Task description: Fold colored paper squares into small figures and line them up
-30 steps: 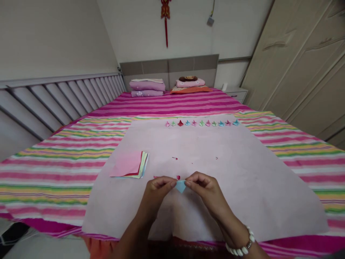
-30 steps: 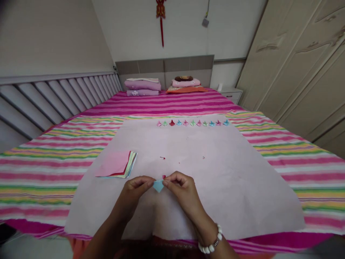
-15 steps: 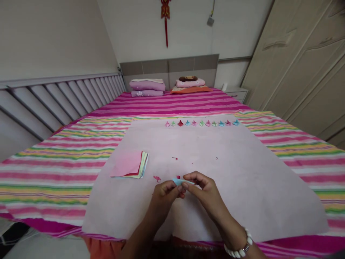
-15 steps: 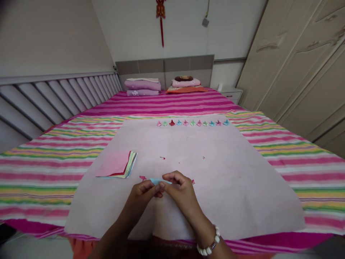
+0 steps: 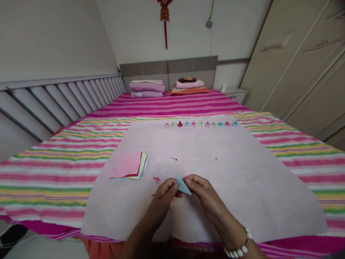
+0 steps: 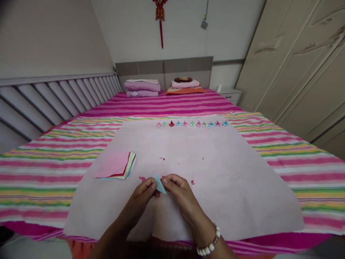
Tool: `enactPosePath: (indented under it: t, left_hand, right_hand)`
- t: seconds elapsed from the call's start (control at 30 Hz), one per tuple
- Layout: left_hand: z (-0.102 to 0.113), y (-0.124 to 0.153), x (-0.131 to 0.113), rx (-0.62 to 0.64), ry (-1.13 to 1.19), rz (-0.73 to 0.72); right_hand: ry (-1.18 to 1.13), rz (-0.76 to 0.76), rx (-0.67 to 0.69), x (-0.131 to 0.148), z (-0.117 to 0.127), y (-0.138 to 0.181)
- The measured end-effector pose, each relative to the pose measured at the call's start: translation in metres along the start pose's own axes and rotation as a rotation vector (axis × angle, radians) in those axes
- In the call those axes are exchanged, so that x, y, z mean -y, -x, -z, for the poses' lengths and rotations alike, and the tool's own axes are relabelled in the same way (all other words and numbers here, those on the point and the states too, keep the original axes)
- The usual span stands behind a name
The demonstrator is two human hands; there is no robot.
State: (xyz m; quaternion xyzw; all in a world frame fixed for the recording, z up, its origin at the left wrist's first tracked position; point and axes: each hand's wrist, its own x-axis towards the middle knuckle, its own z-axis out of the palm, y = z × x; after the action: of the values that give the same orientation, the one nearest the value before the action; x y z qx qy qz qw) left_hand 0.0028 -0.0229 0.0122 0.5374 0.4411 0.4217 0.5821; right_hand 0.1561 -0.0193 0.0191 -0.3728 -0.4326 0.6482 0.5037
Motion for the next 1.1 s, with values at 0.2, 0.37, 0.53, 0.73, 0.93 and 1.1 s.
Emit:
enactPosePath:
  t: [0.2,0.37,0.53,0.73,0.93,1.1]
  left_hand:
    - [0.001,0.000,-0.002,0.046,-0.038,-0.010]
    - [0.004,0.000,0.001,0.061,-0.050,-0.039]
    - [0.005,0.000,0.000,0.048,-0.070,-0.033]
    - [0.003,-0.003,-0.002,0.003,-0.130,-0.026]
    - [-0.001,-0.007,0.007,-0.185,-0.234,-0.094]
    - [-0.011,0.001,0.003,-0.324,-0.381,-0.128]
  right_hand:
    - [-0.025,0.001,0.047,-0.001,0.000,0.000]
    - [-0.013,-0.009,0.049,0.001,0.001,0.000]
    - [0.037,-0.012,0.021,0.003,0.003,-0.001]
    - [0.165,0.011,-0.003,0.001,0.006,-0.003]
    - [0.247,0.067,-0.076,-0.009,0.003,-0.005]
    - [0.346,0.202,-0.213,-0.022,0.003,-0.008]
